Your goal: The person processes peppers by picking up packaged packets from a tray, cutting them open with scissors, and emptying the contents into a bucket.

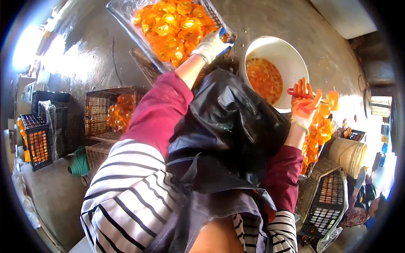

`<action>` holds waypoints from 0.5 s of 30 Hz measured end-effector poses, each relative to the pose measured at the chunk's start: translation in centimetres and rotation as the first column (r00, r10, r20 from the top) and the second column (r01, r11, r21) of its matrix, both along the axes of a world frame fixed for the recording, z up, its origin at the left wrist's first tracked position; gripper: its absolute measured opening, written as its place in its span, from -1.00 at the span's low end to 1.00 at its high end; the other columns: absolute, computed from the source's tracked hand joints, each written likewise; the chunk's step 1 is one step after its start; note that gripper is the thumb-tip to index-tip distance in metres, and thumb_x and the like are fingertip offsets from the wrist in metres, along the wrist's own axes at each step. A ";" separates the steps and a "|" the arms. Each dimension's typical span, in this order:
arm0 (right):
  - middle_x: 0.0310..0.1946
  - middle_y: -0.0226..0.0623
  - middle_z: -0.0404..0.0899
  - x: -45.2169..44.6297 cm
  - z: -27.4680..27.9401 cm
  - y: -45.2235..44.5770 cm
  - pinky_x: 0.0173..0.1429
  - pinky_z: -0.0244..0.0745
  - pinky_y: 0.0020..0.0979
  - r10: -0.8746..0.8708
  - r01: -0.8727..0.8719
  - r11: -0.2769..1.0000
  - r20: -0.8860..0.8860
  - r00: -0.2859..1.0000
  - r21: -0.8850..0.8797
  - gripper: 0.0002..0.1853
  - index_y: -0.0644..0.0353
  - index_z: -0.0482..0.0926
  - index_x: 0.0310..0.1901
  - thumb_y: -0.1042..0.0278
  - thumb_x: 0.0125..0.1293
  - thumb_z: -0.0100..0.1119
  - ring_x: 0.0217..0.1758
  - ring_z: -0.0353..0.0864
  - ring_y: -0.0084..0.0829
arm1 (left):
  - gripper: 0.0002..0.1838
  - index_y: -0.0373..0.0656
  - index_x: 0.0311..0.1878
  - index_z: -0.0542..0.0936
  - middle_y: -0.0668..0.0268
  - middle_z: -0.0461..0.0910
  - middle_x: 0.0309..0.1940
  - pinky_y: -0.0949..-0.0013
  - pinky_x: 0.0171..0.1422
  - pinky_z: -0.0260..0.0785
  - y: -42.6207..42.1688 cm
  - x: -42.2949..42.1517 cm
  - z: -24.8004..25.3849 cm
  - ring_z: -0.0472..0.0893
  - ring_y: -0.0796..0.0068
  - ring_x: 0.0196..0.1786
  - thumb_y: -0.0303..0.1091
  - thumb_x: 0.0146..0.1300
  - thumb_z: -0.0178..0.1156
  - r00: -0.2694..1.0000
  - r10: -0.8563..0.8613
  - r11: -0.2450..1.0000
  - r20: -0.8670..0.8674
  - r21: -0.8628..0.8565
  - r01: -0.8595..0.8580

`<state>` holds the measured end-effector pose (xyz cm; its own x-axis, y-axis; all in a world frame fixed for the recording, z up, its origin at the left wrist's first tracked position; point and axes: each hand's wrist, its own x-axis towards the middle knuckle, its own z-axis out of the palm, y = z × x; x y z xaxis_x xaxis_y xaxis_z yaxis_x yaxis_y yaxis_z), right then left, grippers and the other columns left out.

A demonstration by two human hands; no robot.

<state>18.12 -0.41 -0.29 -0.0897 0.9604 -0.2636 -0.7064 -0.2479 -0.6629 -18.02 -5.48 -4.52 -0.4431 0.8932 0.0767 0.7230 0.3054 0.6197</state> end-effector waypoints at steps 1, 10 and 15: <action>0.12 0.02 0.42 0.1 0.3 -0.1 0.29 0.33 -0.15 -0.016 0.014 0.998 -0.046 0.999 -0.053 -0.41 0.39 0.37 0.03 -0.06 0.27 0.05 0.14 0.46 -0.13 | -0.38 -0.09 0.15 0.46 0.12 0.56 -0.02 0.23 0.16 0.36 -0.9 0.0 -0.1 0.53 0.18 0.08 0.02 0.05 0.26 0.991 0.047 0.994 -0.122 -0.095 -0.059; 0.07 0.01 0.46 -1.7 0.9 -0.1 0.33 0.29 -0.15 0.165 -0.163 0.986 0.045 0.985 -0.036 -0.54 0.42 0.46 -0.03 0.08 0.34 -0.01 0.16 0.44 -0.15 | -0.53 -0.03 0.09 0.51 0.13 0.57 -0.04 0.24 0.13 0.37 1.4 -4.0 -4.6 0.53 0.11 0.04 -0.11 0.12 0.22 1.000 0.008 0.982 0.009 -0.188 -0.006; 0.08 0.01 0.45 -1.9 0.8 -0.8 0.31 0.31 -0.15 0.253 -0.254 0.967 0.095 0.963 -0.004 -0.52 0.39 0.42 0.02 0.07 0.33 0.02 0.16 0.44 -0.13 | -0.51 -0.04 0.08 0.52 0.11 0.58 -0.05 0.26 0.16 0.35 0.3 -3.9 -4.4 0.53 0.13 0.05 -0.06 0.09 0.23 0.977 -0.181 0.967 0.110 -0.163 0.197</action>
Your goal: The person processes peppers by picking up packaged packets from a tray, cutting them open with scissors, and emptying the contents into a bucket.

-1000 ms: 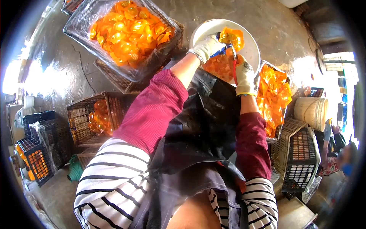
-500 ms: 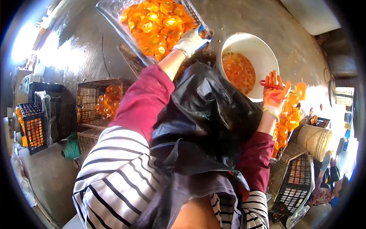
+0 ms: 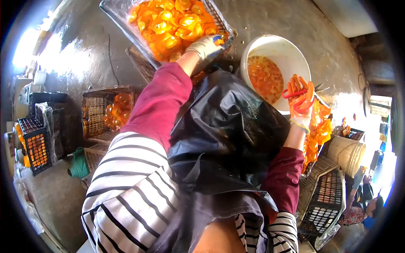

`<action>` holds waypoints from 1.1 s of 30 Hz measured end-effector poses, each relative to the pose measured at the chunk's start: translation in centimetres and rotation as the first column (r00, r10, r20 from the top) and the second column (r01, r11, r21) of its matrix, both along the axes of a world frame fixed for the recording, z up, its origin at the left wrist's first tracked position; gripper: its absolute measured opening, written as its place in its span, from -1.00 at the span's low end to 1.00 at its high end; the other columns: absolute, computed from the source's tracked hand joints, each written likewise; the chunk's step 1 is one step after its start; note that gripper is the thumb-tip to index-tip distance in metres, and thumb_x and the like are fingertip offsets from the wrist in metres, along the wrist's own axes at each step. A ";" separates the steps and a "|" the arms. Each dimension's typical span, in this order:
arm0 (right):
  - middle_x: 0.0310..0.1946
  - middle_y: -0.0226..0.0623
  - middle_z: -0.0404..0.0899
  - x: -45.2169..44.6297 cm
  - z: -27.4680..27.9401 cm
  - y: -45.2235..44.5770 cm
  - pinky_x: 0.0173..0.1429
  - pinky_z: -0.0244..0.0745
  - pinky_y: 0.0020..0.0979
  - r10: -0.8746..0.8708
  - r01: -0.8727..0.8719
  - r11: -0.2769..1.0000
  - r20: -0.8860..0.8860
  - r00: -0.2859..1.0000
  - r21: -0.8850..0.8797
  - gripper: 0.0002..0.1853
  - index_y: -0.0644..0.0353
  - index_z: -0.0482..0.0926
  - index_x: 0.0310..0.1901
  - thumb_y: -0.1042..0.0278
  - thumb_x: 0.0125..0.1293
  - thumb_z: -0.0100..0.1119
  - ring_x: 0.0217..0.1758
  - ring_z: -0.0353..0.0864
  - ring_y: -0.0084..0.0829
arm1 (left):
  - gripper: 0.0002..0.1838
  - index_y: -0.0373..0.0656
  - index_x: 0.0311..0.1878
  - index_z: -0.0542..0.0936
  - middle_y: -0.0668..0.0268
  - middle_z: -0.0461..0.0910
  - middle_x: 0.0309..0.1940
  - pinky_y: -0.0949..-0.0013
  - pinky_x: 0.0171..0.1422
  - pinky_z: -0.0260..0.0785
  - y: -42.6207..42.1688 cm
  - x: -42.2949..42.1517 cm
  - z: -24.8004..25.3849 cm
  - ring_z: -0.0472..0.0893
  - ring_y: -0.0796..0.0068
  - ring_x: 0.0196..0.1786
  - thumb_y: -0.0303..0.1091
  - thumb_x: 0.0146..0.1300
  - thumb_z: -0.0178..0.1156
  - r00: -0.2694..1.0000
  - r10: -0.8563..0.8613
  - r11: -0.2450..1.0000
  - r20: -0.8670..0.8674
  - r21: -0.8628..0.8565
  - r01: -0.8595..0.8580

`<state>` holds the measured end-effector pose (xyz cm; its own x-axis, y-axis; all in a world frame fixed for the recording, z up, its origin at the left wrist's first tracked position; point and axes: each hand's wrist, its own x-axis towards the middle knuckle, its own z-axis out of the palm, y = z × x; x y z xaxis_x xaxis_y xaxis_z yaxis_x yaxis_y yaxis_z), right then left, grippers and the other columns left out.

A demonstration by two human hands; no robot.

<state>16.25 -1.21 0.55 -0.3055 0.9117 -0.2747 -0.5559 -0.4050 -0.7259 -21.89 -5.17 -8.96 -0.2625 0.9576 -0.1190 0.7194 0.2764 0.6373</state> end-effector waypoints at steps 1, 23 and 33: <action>0.09 0.03 0.44 0.0 0.0 -0.4 0.31 0.30 -0.15 0.026 -0.026 1.000 0.008 1.000 0.001 -0.51 0.39 0.42 0.04 0.07 0.32 0.03 0.17 0.44 -0.12 | -0.50 -0.04 0.08 0.51 0.11 0.55 0.01 0.26 0.19 0.33 -1.0 1.7 2.0 0.51 0.14 0.09 -0.05 0.08 0.23 0.998 0.056 0.998 -0.036 -0.015 -0.057; -0.72 -0.28 0.36 -1.2 -1.3 -1.8 -0.62 0.18 -0.48 0.082 -0.093 0.996 0.430 0.899 0.005 -0.53 0.17 0.44 0.04 -0.07 0.36 -0.14 -0.81 0.18 -0.53 | -0.80 -0.03 -0.13 0.58 0.25 0.58 -0.47 0.28 -0.33 0.43 5.1 10.0 3.2 0.60 0.28 -0.39 -0.23 0.23 0.15 0.995 0.040 0.972 -0.096 0.234 -0.017; -0.17 -0.27 0.57 -3.2 -4.8 -0.5 -0.09 0.49 -0.49 0.339 -0.487 0.859 0.535 0.774 0.161 -0.70 0.26 0.50 -0.06 0.40 0.18 0.27 -0.18 0.56 -0.47 | -0.59 -0.27 -0.03 0.49 0.18 0.55 -0.03 0.27 0.21 0.36 7.1 9.6 6.0 0.53 0.33 0.05 -0.07 0.34 0.02 -0.262 -0.245 0.937 0.934 0.158 -0.313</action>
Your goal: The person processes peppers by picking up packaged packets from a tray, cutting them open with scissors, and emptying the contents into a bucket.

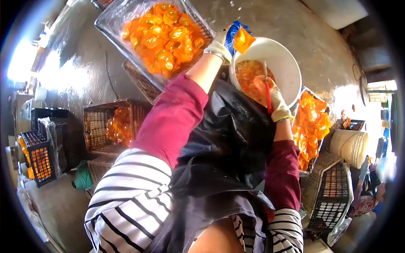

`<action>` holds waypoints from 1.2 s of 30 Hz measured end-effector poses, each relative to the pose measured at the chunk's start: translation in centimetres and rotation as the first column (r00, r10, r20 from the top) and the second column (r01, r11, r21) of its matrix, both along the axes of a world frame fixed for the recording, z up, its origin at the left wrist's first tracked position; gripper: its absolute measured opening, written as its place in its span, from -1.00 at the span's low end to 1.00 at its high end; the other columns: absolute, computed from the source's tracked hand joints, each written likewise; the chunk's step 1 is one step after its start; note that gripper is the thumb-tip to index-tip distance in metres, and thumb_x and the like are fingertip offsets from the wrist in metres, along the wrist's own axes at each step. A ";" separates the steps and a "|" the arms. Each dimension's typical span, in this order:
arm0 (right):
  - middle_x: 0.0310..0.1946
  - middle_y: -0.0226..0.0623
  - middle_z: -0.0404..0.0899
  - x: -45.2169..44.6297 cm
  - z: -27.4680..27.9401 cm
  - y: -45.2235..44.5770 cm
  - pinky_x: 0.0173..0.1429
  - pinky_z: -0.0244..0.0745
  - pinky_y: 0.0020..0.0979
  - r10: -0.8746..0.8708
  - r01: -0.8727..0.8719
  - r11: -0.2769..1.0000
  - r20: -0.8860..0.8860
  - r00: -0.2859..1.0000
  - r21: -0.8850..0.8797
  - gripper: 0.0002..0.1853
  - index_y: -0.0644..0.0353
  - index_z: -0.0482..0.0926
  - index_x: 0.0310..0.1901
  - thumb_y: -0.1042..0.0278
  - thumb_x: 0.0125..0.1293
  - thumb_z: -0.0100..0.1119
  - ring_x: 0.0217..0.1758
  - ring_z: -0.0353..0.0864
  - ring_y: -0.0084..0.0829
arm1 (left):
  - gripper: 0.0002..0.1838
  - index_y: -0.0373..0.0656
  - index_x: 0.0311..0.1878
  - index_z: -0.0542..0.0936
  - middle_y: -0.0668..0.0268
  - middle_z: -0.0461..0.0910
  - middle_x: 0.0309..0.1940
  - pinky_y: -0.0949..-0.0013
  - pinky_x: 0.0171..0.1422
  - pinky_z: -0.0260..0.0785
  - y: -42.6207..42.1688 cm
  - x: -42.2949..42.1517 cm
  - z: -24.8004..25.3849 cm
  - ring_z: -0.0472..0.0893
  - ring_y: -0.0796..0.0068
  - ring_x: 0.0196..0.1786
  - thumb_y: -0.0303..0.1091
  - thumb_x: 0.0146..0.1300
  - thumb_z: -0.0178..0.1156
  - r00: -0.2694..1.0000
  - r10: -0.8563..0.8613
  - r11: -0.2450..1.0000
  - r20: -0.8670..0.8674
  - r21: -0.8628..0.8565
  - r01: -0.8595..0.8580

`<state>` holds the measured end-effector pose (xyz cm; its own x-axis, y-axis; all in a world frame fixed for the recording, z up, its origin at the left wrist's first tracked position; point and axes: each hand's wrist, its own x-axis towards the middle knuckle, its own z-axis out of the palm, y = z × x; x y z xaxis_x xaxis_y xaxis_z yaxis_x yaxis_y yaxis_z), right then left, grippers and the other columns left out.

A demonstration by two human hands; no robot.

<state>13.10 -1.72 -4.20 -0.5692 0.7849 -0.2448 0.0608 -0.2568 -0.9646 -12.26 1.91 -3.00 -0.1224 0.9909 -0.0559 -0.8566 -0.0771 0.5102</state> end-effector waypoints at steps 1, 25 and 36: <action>-0.17 -0.28 0.57 -0.1 0.7 0.1 -0.09 0.49 -0.49 -0.005 0.005 1.000 0.007 1.000 0.015 -0.70 0.26 0.50 -0.06 0.39 0.18 0.27 -0.19 0.55 -0.48 | -0.59 -0.26 -0.01 0.48 0.18 0.54 0.00 0.28 0.23 0.33 -0.7 1.3 1.3 0.51 0.33 0.08 -0.08 0.34 0.01 0.999 -0.010 1.000 -0.051 0.026 0.012; -0.46 -0.35 0.59 2.2 -7.1 3.0 -0.47 0.39 -0.58 -0.323 0.222 0.872 0.172 0.931 0.436 -0.73 0.18 0.48 0.03 0.35 0.33 0.02 -0.54 0.50 -0.56 | -0.67 -0.12 0.09 0.50 0.14 0.56 -0.02 0.36 0.13 0.36 -2.8 7.6 2.4 0.55 0.24 0.03 -0.21 0.33 0.01 -0.173 -0.157 0.974 -0.972 -0.181 0.133; -0.38 -0.34 0.59 1.0 1.7 0.0 -0.23 0.38 -0.53 -0.311 0.031 0.877 0.519 0.796 0.479 -0.79 0.26 0.53 -0.07 0.39 0.30 0.08 -0.35 0.47 -0.58 | -0.62 -0.27 -0.16 0.60 0.02 0.62 -0.19 0.33 -0.01 0.39 -2.0 8.2 1.3 0.61 0.25 -0.15 -0.12 0.18 0.08 -0.072 -0.464 0.886 -0.883 -0.461 -0.053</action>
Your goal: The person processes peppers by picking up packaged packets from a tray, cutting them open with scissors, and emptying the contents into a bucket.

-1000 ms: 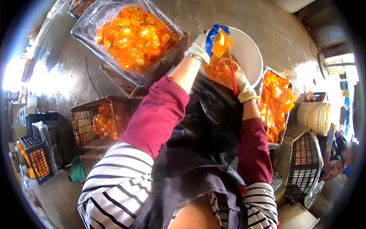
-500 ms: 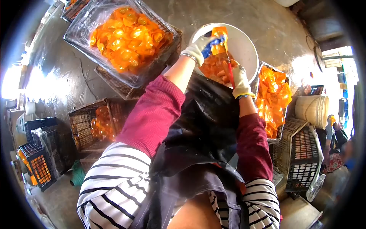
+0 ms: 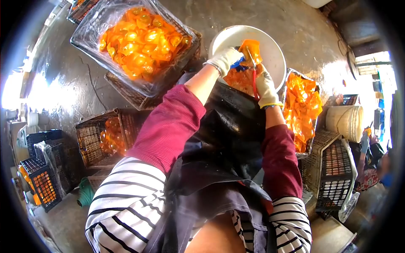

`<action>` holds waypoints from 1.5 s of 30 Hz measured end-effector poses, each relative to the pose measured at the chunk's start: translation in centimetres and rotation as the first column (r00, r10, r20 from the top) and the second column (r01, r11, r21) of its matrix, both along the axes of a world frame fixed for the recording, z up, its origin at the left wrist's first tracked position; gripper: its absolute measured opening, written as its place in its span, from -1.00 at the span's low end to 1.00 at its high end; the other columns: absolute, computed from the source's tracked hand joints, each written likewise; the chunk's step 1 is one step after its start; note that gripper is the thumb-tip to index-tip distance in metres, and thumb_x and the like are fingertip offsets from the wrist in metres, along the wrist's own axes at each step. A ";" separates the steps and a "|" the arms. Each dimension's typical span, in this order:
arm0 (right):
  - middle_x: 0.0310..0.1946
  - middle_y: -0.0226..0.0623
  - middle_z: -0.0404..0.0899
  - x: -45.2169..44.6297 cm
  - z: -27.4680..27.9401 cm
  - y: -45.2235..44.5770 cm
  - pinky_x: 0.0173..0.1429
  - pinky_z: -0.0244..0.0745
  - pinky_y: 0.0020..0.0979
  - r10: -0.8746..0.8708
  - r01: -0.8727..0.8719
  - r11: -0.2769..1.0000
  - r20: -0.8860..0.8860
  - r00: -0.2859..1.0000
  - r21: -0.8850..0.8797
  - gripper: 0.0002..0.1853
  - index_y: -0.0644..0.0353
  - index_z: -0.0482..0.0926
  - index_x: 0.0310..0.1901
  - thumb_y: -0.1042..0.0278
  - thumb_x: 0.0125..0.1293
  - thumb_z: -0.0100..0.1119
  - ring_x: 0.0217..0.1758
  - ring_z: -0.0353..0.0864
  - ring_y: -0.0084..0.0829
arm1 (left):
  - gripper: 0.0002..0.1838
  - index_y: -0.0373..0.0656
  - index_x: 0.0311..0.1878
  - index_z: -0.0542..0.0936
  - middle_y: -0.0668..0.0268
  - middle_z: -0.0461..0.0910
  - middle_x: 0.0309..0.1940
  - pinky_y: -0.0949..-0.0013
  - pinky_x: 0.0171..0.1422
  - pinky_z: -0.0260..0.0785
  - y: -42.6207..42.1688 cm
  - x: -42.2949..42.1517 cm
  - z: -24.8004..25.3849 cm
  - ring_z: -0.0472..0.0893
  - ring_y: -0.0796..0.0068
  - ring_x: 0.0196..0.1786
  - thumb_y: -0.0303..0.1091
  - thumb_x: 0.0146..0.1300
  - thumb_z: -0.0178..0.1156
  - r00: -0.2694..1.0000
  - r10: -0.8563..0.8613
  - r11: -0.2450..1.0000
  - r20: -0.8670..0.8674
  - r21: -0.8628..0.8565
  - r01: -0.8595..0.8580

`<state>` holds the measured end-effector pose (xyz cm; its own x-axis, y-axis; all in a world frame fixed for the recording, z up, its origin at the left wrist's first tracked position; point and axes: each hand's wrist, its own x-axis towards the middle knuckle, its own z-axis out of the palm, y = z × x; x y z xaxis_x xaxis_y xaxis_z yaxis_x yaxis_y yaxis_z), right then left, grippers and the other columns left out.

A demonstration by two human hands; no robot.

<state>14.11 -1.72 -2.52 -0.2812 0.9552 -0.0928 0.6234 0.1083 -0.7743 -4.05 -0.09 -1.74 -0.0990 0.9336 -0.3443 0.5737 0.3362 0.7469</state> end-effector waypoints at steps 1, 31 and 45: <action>-0.38 -0.33 0.59 0.4 -1.2 0.4 -0.22 0.37 -0.52 0.007 -0.006 1.000 -0.002 1.000 0.026 -0.79 0.26 0.53 -0.09 0.38 0.30 0.08 -0.35 0.47 -0.58 | -0.61 -0.27 -0.15 0.60 0.02 0.62 -0.19 0.31 -0.02 0.39 -0.5 0.2 0.8 0.62 0.24 -0.16 -0.12 0.16 0.09 1.000 0.001 1.000 -0.024 -0.027 -0.002; -0.34 -0.11 0.61 1.9 -0.1 1.0 -0.13 0.47 -0.24 0.015 -0.075 0.984 0.346 0.938 0.160 -0.68 0.11 0.54 -0.11 0.08 0.30 -0.07 -0.25 0.60 -0.08 | -0.60 -0.25 0.02 0.52 0.26 0.60 -0.23 0.56 -0.11 0.52 -0.1 -0.7 0.2 0.57 0.52 -0.22 -0.16 0.23 0.20 0.739 0.063 0.998 0.671 -0.065 -0.025; -0.28 -0.15 0.61 0.7 -0.7 0.5 -0.18 0.48 -0.34 -0.020 0.024 0.983 -0.026 0.999 0.184 -0.70 0.16 0.49 0.02 0.28 0.28 0.04 -0.23 0.62 -0.26 | -0.59 -0.15 -0.02 0.54 0.33 0.59 -0.13 0.44 0.05 0.37 -0.7 1.7 1.0 0.55 0.46 -0.08 -0.02 0.28 0.06 0.855 -0.006 0.998 0.519 -0.054 0.040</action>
